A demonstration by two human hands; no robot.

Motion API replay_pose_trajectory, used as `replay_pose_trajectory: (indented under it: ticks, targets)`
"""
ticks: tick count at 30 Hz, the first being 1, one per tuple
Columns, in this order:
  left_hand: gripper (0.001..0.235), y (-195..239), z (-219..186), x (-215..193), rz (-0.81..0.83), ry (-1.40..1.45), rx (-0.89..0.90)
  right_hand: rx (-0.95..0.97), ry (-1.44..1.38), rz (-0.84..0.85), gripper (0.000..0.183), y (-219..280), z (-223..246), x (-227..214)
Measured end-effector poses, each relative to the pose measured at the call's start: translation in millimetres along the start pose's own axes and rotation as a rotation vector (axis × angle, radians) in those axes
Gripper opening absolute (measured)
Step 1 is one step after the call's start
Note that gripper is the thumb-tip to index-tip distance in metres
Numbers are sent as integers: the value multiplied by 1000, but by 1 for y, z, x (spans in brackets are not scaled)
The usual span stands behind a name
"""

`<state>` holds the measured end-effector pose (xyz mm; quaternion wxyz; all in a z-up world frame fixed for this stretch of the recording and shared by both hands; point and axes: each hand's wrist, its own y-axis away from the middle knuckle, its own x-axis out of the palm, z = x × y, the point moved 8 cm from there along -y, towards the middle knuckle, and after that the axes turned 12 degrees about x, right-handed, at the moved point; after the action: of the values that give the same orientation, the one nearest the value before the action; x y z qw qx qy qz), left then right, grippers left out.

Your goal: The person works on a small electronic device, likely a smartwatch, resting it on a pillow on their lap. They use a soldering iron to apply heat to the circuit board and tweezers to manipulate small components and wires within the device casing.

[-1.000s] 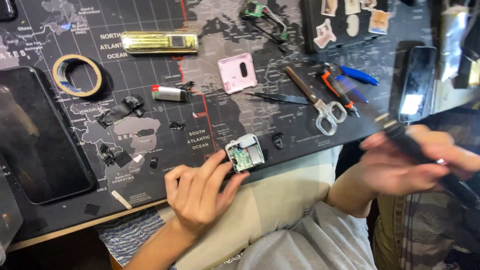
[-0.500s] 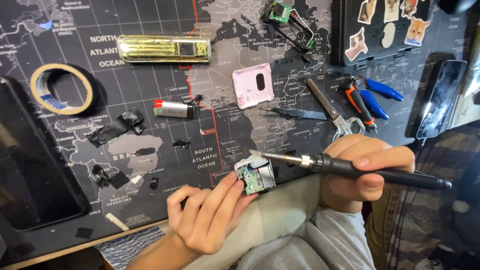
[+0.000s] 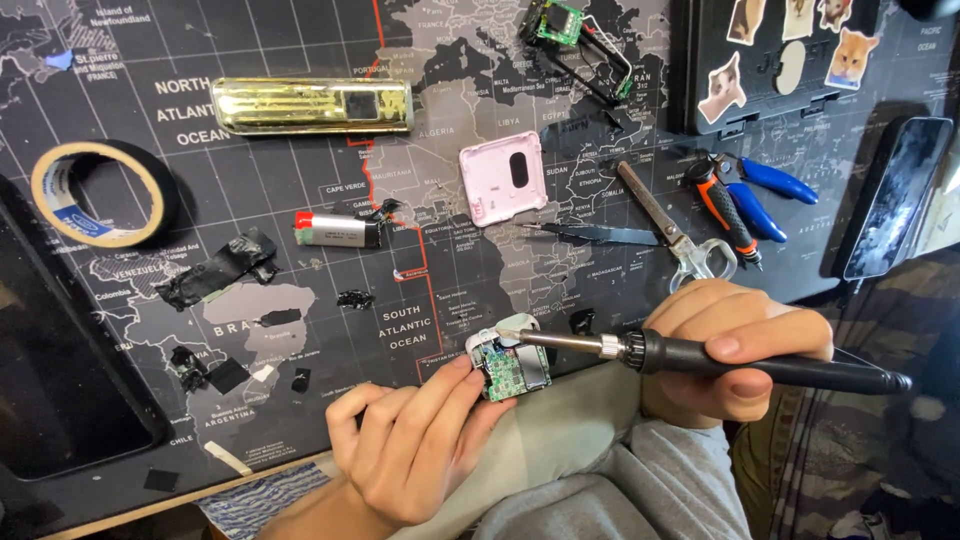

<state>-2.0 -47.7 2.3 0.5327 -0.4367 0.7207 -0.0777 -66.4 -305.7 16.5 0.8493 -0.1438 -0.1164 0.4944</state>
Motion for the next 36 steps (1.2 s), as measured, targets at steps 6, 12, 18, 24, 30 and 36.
replay_pose_trajectory:
  ticks: [6, 12, 18, 24, 30, 36]
  targets:
    - [25, 0, 0, 0, -6, 11, 6, 29, -15, -29, 24, 2, -1, 4]
    - [24, -1, 0, 0, 12, 1, 31, 39, -3, -101, 26, 5, -1, 0]
    - [23, -2, -1, 0, 4, -7, 60, 55, 47, -72, 26, 1, 1, 2]
    - [22, -1, -2, 1, -1, 2, 37, 79, 37, -42, 26, -1, 4, 3]
    - [22, 1, -3, 2, 0, -3, 34, 103, 69, 28, 24, -1, 5, 4]
    - [24, 4, -3, 2, 3, 6, 42, 89, 39, 6, 24, -2, 6, 2]
